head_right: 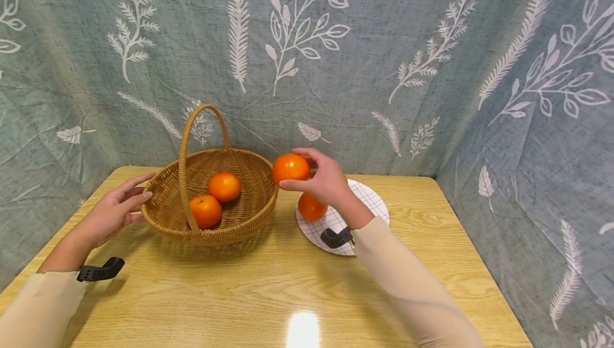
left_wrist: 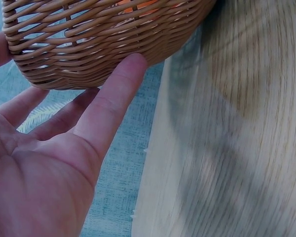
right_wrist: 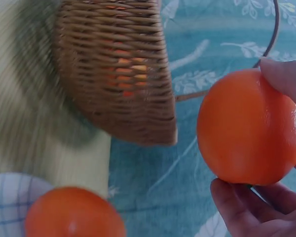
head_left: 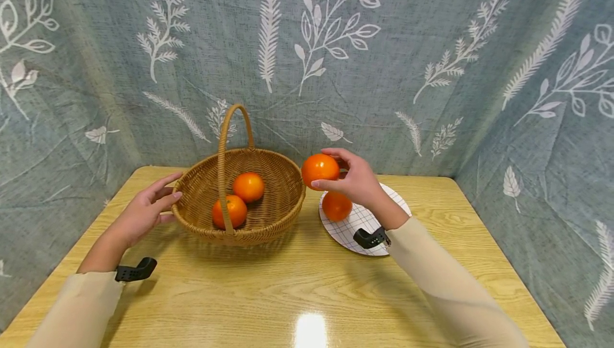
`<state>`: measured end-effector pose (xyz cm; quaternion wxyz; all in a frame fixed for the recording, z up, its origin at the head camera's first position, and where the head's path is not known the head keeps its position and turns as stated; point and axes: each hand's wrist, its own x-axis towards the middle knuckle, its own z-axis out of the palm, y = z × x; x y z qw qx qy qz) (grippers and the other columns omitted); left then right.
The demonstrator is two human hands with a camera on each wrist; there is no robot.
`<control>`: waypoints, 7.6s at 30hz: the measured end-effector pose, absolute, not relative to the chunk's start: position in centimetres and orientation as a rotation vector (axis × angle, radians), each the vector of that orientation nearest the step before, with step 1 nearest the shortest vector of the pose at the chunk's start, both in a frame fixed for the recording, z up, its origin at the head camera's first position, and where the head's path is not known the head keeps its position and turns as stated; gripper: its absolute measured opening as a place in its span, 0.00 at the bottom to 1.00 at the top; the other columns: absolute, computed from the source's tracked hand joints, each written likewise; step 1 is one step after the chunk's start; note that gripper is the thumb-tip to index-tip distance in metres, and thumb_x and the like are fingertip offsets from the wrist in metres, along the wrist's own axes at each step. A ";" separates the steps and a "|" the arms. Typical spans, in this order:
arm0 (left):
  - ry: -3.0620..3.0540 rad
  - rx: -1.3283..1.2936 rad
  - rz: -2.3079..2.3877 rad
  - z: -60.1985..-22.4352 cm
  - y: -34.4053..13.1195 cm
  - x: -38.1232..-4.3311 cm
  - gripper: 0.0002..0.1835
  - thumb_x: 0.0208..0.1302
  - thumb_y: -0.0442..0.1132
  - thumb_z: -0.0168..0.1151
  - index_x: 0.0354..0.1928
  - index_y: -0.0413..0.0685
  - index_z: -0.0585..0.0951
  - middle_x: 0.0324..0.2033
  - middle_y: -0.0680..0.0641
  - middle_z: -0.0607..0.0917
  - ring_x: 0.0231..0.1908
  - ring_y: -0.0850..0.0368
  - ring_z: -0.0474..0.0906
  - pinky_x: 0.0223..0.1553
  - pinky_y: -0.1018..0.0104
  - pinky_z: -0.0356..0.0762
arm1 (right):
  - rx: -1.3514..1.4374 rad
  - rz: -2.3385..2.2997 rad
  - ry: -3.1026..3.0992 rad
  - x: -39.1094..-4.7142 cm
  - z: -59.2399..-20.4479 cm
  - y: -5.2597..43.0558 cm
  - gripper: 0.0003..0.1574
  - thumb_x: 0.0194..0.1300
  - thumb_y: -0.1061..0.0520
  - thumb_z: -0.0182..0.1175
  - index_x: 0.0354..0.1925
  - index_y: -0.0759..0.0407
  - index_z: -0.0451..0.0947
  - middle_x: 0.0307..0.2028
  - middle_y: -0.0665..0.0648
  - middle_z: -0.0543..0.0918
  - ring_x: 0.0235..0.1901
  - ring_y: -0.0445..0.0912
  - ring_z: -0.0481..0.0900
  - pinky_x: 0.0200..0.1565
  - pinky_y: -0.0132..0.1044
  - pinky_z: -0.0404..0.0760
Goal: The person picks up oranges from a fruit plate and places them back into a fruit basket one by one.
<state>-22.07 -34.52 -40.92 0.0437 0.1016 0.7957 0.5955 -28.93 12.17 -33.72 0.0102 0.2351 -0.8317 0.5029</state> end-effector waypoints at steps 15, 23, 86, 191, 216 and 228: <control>2.444 0.308 1.814 -40.9 -34.4 -21.9 0.36 0.83 0.47 0.47 0.84 0.52 0.46 0.69 0.32 0.60 0.50 0.72 0.81 0.46 0.67 0.87 | 0.928 1.573 -2.677 -31.2 -31.8 5.7 0.44 0.54 0.48 0.80 0.67 0.50 0.76 0.53 0.55 0.85 0.51 0.47 0.83 0.51 0.42 0.85; 2.446 0.312 1.813 -40.7 -34.3 -21.9 0.36 0.83 0.47 0.47 0.83 0.51 0.46 0.69 0.31 0.59 0.50 0.73 0.81 0.46 0.67 0.87 | 1.054 1.310 -2.899 -31.7 -32.1 2.9 0.43 0.54 0.43 0.79 0.65 0.47 0.76 0.57 0.54 0.83 0.52 0.46 0.82 0.52 0.37 0.83; 2.409 0.301 1.834 -41.0 -34.4 -22.2 0.36 0.83 0.45 0.48 0.83 0.52 0.47 0.65 0.43 0.67 0.50 0.70 0.82 0.45 0.68 0.87 | 1.326 0.822 -3.025 -31.3 -32.3 2.2 0.42 0.63 0.41 0.73 0.69 0.56 0.73 0.65 0.57 0.80 0.64 0.52 0.78 0.65 0.42 0.77; 2.439 0.311 1.806 -40.6 -34.1 -22.2 0.36 0.83 0.48 0.47 0.83 0.50 0.46 0.70 0.28 0.57 0.50 0.74 0.79 0.47 0.66 0.87 | 0.619 1.950 -2.420 -29.8 -32.8 5.1 0.37 0.55 0.51 0.80 0.61 0.55 0.80 0.53 0.55 0.86 0.50 0.48 0.85 0.51 0.39 0.86; 2.462 0.335 1.802 -40.8 -34.2 -22.2 0.35 0.83 0.43 0.46 0.83 0.45 0.45 0.69 0.28 0.60 0.50 0.73 0.80 0.45 0.67 0.87 | 0.790 1.690 -2.738 -32.2 -33.1 -4.2 0.39 0.56 0.43 0.78 0.62 0.55 0.79 0.48 0.50 0.85 0.44 0.42 0.83 0.45 0.34 0.84; 2.478 0.304 1.781 -40.6 -34.3 -22.0 0.35 0.83 0.46 0.46 0.83 0.49 0.47 0.68 0.32 0.61 0.50 0.74 0.80 0.45 0.68 0.87 | 0.837 1.402 -2.917 -33.6 -34.3 -8.0 0.36 0.59 0.45 0.77 0.62 0.54 0.81 0.55 0.50 0.84 0.52 0.44 0.81 0.49 0.32 0.82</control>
